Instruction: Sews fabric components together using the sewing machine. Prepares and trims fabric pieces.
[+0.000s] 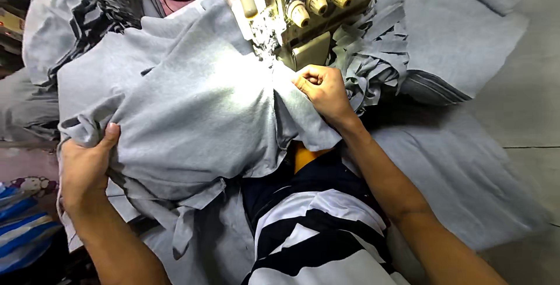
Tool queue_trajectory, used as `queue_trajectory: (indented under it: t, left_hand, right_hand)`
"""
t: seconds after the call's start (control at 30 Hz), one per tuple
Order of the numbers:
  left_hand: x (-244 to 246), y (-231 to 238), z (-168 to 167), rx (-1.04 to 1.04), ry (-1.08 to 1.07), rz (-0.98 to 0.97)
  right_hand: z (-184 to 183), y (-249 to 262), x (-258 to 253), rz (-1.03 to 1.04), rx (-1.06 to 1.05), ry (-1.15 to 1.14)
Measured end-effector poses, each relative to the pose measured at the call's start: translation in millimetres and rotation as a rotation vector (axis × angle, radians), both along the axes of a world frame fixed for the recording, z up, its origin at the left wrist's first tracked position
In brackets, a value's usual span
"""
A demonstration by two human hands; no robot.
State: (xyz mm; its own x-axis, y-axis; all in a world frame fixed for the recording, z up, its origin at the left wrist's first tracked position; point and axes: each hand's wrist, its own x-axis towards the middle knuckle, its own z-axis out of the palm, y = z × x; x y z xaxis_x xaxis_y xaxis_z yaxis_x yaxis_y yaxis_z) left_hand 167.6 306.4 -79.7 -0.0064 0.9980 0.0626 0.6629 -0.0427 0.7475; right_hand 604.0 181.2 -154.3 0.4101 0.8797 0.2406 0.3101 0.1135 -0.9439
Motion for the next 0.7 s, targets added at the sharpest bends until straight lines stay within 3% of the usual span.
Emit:
queue_trajectory:
  t: [0.13,0.3,0.57,0.7]
  left_hand:
    - [-6,-8,-15,0.015,-0.069,0.046]
    - [-4,1,-11,0.081,-0.111,0.057]
    - [-11,52,11,0.177,-0.049,-0.038]
    - [-16,90,21,0.217,0.081,-0.077]
  right_hand:
    - [2,1,4,0.01,-0.004,-0.019]
    - [1,1,3,0.008,-0.001,-0.004]
    - [1,3,4,0.008,0.005,0.007]
    - [2,6,3,0.007,-0.001,0.012]
